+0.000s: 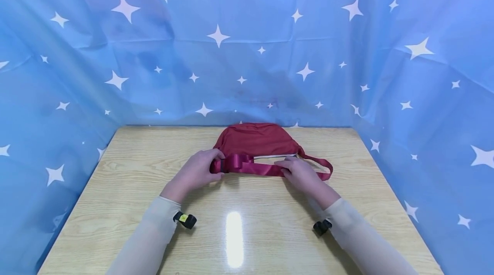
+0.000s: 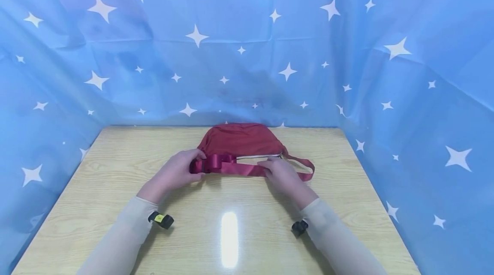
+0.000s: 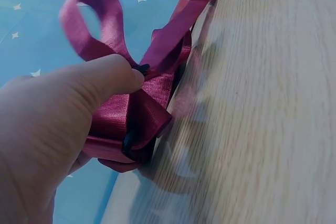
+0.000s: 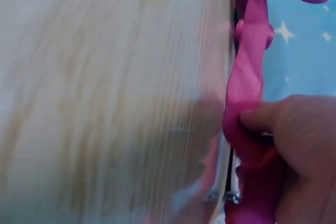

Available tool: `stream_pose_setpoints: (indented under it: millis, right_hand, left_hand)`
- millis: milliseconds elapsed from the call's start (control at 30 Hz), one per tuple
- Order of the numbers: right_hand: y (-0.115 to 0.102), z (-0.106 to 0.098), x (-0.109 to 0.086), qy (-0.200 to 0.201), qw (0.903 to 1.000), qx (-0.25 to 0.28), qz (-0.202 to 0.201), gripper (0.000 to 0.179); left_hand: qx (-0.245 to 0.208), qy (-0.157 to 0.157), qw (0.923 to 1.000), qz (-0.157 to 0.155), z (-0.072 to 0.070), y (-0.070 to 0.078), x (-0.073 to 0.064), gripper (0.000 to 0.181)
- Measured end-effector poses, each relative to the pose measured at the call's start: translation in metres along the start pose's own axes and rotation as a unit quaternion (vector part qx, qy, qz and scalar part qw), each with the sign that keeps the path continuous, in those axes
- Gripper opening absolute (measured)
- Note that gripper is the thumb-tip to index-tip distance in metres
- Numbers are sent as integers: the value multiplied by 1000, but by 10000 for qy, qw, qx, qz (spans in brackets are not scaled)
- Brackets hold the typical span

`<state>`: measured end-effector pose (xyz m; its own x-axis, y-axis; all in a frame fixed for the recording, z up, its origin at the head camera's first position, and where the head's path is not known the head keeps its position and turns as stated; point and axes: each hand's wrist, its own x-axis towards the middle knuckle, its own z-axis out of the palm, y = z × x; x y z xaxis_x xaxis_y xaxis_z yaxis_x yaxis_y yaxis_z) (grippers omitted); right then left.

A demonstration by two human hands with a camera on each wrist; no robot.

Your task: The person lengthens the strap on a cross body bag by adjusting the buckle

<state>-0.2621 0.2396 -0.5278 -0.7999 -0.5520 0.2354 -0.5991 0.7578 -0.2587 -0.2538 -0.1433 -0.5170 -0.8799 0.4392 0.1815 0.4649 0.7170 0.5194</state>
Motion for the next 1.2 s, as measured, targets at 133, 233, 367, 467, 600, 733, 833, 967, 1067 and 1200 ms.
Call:
stream_pose_setpoints:
  millis: [133,233,367,467,600,733,833,967,1067,1200]
  right_hand:
    - [-13,3,8,-23,9998,199,-89,37]
    - [-25,7,16,-1,9983,536,-207,38]
    - [-36,11,22,191,9959,712,-529,32]
    - [-37,10,21,300,9959,614,-585,35]
    - [-27,4,16,321,9973,477,-455,40]
    - [-15,2,10,319,9985,400,-167,36]
    - [-15,3,10,220,9989,404,75,31]
    - [-26,8,18,56,9979,638,92,37]
    - [-36,13,24,72,9967,795,-116,36]
    - [-40,16,29,311,9943,917,-453,29]
  left_hand:
    - [12,23,10000,29,0,1,0,52]
    - [-20,38,10000,73,1,1,1,51]
    - [-60,34,10000,56,3,2,1,51]
    - [-72,12,10000,29,3,2,1,51]
    - [-38,14,10000,-18,2,2,1,51]
    - [-33,18,10000,-11,0,2,1,50]
    - [-28,3,10000,-3,0,1,1,50]
    - [5,-5,10000,2,0,1,1,50]
    - [-1,-11,10000,14,0,1,2,51]
    - [-25,-4,10000,14,0,2,3,50]
